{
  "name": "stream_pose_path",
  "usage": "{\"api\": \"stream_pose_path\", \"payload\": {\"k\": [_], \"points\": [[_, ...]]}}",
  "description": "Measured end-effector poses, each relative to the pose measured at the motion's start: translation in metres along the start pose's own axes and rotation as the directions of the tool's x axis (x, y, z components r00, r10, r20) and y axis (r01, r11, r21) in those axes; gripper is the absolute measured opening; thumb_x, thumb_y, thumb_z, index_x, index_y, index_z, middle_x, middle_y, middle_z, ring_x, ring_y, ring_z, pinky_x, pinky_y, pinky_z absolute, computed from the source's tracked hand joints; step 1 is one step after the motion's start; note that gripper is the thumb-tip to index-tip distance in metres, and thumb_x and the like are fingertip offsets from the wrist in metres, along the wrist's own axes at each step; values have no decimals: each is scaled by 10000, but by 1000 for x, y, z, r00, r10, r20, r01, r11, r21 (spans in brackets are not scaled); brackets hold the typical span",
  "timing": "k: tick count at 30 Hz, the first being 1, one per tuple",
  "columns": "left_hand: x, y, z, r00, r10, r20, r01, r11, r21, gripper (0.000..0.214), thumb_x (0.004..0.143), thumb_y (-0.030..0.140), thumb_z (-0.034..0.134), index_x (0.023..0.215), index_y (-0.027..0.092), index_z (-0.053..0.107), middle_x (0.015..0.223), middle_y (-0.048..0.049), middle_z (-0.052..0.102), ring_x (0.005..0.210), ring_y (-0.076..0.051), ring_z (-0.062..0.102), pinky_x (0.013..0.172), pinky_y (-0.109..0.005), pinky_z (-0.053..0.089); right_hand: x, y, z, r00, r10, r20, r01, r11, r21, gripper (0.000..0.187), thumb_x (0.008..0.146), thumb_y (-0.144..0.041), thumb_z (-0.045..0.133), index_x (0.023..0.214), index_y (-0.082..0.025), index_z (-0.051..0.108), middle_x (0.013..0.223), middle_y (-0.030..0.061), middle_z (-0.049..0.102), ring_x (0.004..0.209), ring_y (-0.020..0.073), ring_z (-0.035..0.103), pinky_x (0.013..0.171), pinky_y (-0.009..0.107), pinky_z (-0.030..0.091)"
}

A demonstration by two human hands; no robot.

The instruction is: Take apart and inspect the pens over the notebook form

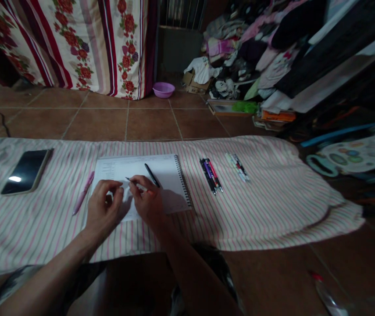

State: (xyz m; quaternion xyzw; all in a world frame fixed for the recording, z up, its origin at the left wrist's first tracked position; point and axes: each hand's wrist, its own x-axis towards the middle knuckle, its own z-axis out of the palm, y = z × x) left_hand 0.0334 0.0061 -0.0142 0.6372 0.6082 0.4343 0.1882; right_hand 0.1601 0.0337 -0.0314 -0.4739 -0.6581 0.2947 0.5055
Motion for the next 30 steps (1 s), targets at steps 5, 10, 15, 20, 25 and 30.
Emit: {"api": "stream_pose_path", "payload": {"k": [5,10,15,20,25,30], "points": [[-6,3,0,945,-169,280,248,929,-276,350,876,416,429,630,183,515,541,10,507,475,-104,458,448,-220,349,-1,1,-5,986,-137,91,149,978,-148,238,897,-209,404,1040,-182,593,911,75,677,812,168,645,756,299,524],[-4,1,5,799,-208,564,514,725,-459,442,853,524,437,616,160,521,471,9,539,337,-72,406,356,-208,283,-1,5,-6,966,-182,184,232,924,-304,318,896,-153,382,1149,-190,571,993,84,683,947,192,606,859,341,490],[2,-1,6,786,-247,567,597,545,-589,339,788,454,586,652,150,526,497,14,573,317,-49,412,338,-182,260,-1,8,-1,947,-214,240,285,905,-315,341,881,-131,414,1173,-209,571,1041,71,683,976,188,600,891,339,477],[7,-1,2,783,-278,556,619,435,-654,249,713,354,678,718,144,544,499,33,561,331,-25,368,341,-161,212,-1,6,0,926,-221,307,312,906,-287,379,901,-148,392,1241,-256,520,1081,53,673,998,180,598,898,325,468],[9,-1,2,783,-309,539,621,434,-653,224,714,323,671,712,149,529,518,14,581,352,-27,357,346,-162,179,10,9,-19,991,-108,82,132,907,-400,357,897,-151,389,1222,-219,522,978,62,680,924,191,610,853,326,473],[13,0,-2,780,-389,490,624,416,-662,236,678,320,688,697,157,517,502,16,568,370,-43,388,342,-163,191,18,19,-45,998,48,-49,-68,774,-630,192,813,-307,599,944,-172,640,904,91,640,868,229,588,789,346,459]]}}
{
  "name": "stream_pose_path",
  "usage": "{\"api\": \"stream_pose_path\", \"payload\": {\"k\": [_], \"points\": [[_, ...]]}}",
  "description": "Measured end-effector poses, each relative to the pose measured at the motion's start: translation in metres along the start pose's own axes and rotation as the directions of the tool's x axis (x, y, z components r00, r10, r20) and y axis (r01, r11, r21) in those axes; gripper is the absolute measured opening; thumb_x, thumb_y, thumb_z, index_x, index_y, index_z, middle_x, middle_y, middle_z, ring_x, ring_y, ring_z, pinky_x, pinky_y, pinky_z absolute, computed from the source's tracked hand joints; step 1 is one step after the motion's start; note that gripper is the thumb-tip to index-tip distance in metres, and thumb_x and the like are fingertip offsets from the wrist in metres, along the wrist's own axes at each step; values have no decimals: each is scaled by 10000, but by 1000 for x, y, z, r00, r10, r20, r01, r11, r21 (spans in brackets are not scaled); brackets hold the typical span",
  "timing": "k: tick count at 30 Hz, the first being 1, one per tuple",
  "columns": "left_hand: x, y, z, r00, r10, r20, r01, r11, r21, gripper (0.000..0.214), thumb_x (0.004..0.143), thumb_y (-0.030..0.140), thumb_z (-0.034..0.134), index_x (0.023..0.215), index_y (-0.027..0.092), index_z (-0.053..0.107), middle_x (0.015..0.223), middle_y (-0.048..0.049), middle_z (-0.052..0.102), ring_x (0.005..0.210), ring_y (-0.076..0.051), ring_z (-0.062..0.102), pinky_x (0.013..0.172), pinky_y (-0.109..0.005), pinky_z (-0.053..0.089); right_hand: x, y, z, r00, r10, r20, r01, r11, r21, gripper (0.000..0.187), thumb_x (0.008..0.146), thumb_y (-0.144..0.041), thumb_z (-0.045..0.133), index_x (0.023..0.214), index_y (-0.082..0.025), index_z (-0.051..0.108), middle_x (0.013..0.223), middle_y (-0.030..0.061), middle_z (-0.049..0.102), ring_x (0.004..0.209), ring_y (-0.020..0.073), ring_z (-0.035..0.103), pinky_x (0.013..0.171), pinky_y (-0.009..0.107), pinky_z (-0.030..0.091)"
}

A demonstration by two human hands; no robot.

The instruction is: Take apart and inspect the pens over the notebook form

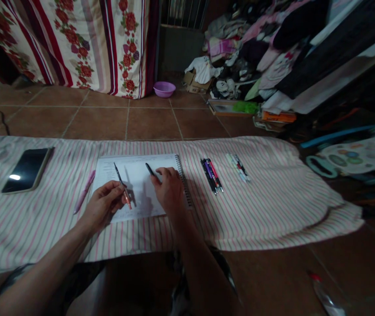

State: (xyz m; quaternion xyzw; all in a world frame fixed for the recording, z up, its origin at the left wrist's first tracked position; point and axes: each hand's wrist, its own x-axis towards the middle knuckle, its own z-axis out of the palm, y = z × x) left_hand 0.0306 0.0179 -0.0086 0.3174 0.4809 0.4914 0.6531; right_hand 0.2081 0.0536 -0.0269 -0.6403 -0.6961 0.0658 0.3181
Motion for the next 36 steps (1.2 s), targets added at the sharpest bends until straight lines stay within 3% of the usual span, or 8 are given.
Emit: {"api": "stream_pose_path", "payload": {"k": [6,15,18,21,24,26,30,36], "points": [[0,2,-1,999,22,-33,-21,999,28,247,658,322,699,709,157,523,518,18,574,374,-44,387,346,-164,223,-6,5,-3,990,24,139,-4,990,-140,148,809,-297,603,906,-195,648,894,81,638,867,233,580,756,334,435],[9,7,-9,990,96,-105,-96,995,12,268,629,322,719,684,158,514,559,6,599,392,-54,424,346,-165,258,-2,-5,-1,979,118,164,-164,938,305,157,831,-265,487,863,-177,613,806,68,671,740,184,614,700,310,450],[12,9,-13,985,107,-133,-108,994,-1,269,614,315,730,677,151,527,572,9,594,404,-54,443,352,-164,276,-2,-11,0,931,223,288,-349,770,534,141,816,-275,491,846,-180,592,772,49,675,675,159,607,606,279,447],[13,11,-15,984,121,-135,-117,993,33,252,633,317,722,691,144,549,593,-1,604,435,-67,481,362,-165,296,-2,-19,-1,853,284,438,-522,477,707,200,797,-288,535,957,-181,587,768,29,679,649,128,605,554,236,442],[12,11,-16,983,133,-127,-127,990,55,233,658,318,708,712,142,565,608,-4,608,451,-73,501,368,-167,301,-2,-25,-4,774,284,566,-626,205,753,274,767,-278,590,1029,-200,590,830,19,691,656,107,627,534,203,444],[11,12,-16,983,135,-123,-128,990,59,227,666,317,703,720,141,569,611,-4,608,458,-77,509,372,-170,306,-2,-28,-5,739,265,620,-659,93,746,251,747,-250,614,994,-208,605,862,15,693,649,101,640,515,192,444],[10,13,-15,984,133,-120,-127,990,57,242,656,324,711,720,141,567,613,-6,609,475,-87,524,377,-176,316,-3,-32,-4,706,228,671,-688,-4,725,157,742,-230,619,896,-211,600,832,3,694,675,118,668,529,204,468],[5,11,-10,998,63,-32,-58,990,125,228,673,322,686,706,154,534,567,-8,622,415,-83,509,381,-181,324,-4,-35,-2,707,234,668,-688,7,726,131,732,-279,635,824,-193,596,819,23,714,679,117,664,471,173,409]]}}
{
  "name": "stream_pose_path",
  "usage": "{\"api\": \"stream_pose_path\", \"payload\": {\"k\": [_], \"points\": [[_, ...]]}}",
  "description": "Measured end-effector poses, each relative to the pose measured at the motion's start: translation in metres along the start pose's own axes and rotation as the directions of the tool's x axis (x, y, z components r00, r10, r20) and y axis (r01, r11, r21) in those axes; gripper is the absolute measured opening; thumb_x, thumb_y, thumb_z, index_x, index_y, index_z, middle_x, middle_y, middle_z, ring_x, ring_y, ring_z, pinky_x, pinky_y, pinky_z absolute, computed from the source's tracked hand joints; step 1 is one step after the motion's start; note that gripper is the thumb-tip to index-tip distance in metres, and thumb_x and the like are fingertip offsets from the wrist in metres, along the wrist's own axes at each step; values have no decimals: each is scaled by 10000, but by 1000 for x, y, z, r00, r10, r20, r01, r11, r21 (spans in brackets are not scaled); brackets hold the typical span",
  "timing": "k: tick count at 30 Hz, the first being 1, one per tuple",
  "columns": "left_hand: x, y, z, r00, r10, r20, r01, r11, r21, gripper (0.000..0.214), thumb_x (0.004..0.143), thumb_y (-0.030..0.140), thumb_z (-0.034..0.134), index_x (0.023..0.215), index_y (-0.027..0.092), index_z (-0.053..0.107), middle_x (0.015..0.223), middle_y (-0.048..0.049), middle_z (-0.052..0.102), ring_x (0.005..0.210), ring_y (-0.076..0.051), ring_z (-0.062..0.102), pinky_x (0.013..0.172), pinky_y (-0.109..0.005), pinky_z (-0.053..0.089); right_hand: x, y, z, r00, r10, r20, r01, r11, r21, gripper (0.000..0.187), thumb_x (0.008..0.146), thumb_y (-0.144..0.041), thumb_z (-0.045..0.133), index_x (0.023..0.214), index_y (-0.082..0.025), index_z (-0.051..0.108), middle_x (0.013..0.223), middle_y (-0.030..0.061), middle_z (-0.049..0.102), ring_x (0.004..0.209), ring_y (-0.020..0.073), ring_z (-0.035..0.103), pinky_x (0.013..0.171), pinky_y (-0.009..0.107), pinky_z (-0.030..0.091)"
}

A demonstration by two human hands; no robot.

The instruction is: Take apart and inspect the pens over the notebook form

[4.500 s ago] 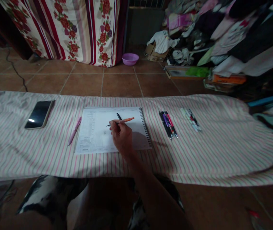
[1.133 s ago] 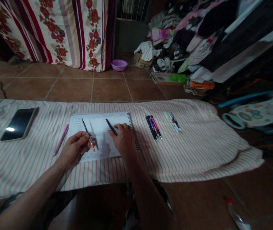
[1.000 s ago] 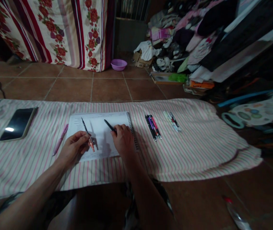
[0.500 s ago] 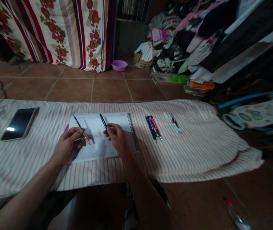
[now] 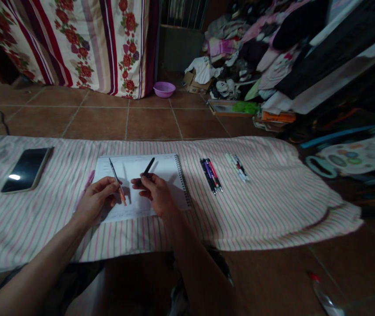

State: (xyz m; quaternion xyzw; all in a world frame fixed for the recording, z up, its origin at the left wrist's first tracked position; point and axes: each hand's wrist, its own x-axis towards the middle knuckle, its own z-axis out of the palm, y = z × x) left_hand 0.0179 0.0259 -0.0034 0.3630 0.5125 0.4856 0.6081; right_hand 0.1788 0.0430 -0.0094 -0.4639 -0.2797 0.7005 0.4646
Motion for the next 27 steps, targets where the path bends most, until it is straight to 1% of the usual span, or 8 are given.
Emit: {"api": "stream_pose_path", "payload": {"k": [4,6,8,13,16,20,23,27], "points": [[-7,-2,5,989,-65,133,56,996,71,224,695,350,641,707,171,507,532,-31,632,481,-150,589,397,-204,368,2,-1,-1,998,-37,-59,39,999,29,195,683,-342,684,782,-193,605,848,14,705,678,105,649,486,173,394],[-10,-3,7,977,-112,182,91,989,117,221,704,366,615,723,176,502,509,-30,629,399,-134,534,370,-210,342,4,-2,-2,993,-67,-97,71,997,42,232,651,-361,705,787,-196,614,843,5,695,683,108,644,504,183,395],[-13,-6,7,969,-129,210,91,979,184,211,716,366,598,747,173,517,504,-27,628,338,-100,453,358,-207,303,7,-3,-5,988,-91,-128,99,993,61,258,631,-369,716,803,-201,624,818,-3,689,699,117,645,528,194,397],[-15,-10,5,968,-93,235,8,941,338,191,740,352,592,737,161,594,439,4,551,362,-77,395,382,-196,238,13,-6,-12,968,-144,-205,164,983,80,266,612,-355,720,819,-210,639,773,-8,687,712,130,643,575,217,409],[-15,-12,5,972,-66,224,-13,943,332,171,735,336,608,734,166,607,432,16,522,379,-78,397,387,-193,231,14,-7,-15,962,-166,-218,185,980,72,271,614,-359,717,830,-214,642,775,-11,689,717,126,642,596,222,415],[-15,-14,6,980,-64,187,5,954,300,161,719,328,630,730,168,616,425,24,509,365,-79,389,381,-194,227,13,-5,-15,958,-189,-217,198,980,23,267,637,-372,697,849,-218,643,804,-2,696,743,134,643,612,232,415],[-14,-14,6,984,-68,166,13,949,315,167,719,329,634,741,164,632,419,27,503,359,-76,378,384,-195,230,13,-4,-14,961,-179,-211,187,982,15,263,638,-364,694,849,-214,651,810,5,698,737,137,638,602,232,407],[-13,-17,4,983,-48,180,-15,943,334,179,729,338,623,751,161,639,423,23,500,402,-86,413,418,-197,275,12,-5,-11,966,-160,-202,169,985,30,259,629,-348,703,841,-207,656,795,5,698,732,136,633,590,227,395]]}}
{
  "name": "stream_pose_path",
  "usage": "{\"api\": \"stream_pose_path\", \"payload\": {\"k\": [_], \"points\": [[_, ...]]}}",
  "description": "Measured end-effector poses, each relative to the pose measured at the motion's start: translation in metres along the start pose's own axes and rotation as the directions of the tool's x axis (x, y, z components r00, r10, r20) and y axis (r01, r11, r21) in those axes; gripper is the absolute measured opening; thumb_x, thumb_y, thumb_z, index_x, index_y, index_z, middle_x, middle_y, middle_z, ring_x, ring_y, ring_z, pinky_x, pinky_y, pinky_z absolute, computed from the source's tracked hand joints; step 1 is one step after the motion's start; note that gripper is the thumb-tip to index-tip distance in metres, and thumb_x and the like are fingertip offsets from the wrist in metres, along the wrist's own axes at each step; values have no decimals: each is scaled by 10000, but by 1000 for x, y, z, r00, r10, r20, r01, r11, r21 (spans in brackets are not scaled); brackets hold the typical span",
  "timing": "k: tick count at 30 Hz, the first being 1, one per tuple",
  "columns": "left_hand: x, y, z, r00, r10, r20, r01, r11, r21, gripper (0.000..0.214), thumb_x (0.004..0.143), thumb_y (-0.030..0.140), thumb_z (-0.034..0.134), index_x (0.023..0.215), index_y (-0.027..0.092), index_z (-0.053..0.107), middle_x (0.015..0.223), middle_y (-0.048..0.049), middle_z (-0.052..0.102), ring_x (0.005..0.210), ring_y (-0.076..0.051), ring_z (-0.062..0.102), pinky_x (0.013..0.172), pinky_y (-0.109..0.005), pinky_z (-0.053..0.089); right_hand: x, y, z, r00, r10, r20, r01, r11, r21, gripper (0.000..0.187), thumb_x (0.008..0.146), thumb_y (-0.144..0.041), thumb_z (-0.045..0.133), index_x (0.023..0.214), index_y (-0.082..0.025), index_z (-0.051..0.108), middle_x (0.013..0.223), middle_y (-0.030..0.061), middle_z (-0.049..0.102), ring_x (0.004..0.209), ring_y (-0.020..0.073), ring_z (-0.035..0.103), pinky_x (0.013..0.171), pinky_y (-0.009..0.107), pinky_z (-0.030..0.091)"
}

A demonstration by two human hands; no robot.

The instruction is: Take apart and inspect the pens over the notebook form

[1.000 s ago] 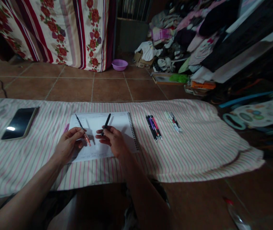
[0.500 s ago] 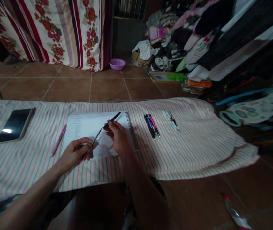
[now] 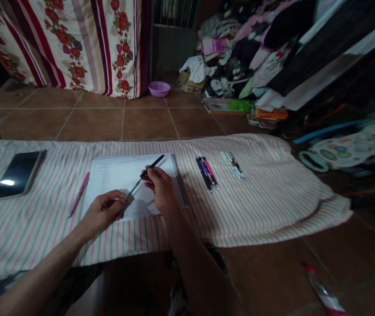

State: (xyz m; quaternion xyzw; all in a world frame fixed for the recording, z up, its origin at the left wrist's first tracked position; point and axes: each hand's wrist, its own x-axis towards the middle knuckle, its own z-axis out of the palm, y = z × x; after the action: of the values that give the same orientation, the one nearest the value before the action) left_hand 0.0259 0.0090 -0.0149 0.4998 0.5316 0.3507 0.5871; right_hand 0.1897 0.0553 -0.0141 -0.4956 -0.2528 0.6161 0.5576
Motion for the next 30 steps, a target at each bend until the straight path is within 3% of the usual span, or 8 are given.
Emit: {"api": "stream_pose_path", "payload": {"k": [10,30], "points": [[2,-6,0,1000,-16,7,16,999,-42,189,714,345,636,750,160,640,446,15,514,409,-91,422,420,-201,280,1,-1,-3,999,-6,-38,7,1000,26,249,640,-353,694,840,-208,669,810,11,704,734,137,638,582,223,392],[4,-6,0,1000,-1,-9,0,1000,-24,314,752,460,613,833,157,617,432,45,455,406,-82,393,422,-202,265,-3,2,2,999,-12,46,14,999,-31,242,639,-348,700,844,-222,677,773,-7,692,696,115,617,579,209,392]]}}
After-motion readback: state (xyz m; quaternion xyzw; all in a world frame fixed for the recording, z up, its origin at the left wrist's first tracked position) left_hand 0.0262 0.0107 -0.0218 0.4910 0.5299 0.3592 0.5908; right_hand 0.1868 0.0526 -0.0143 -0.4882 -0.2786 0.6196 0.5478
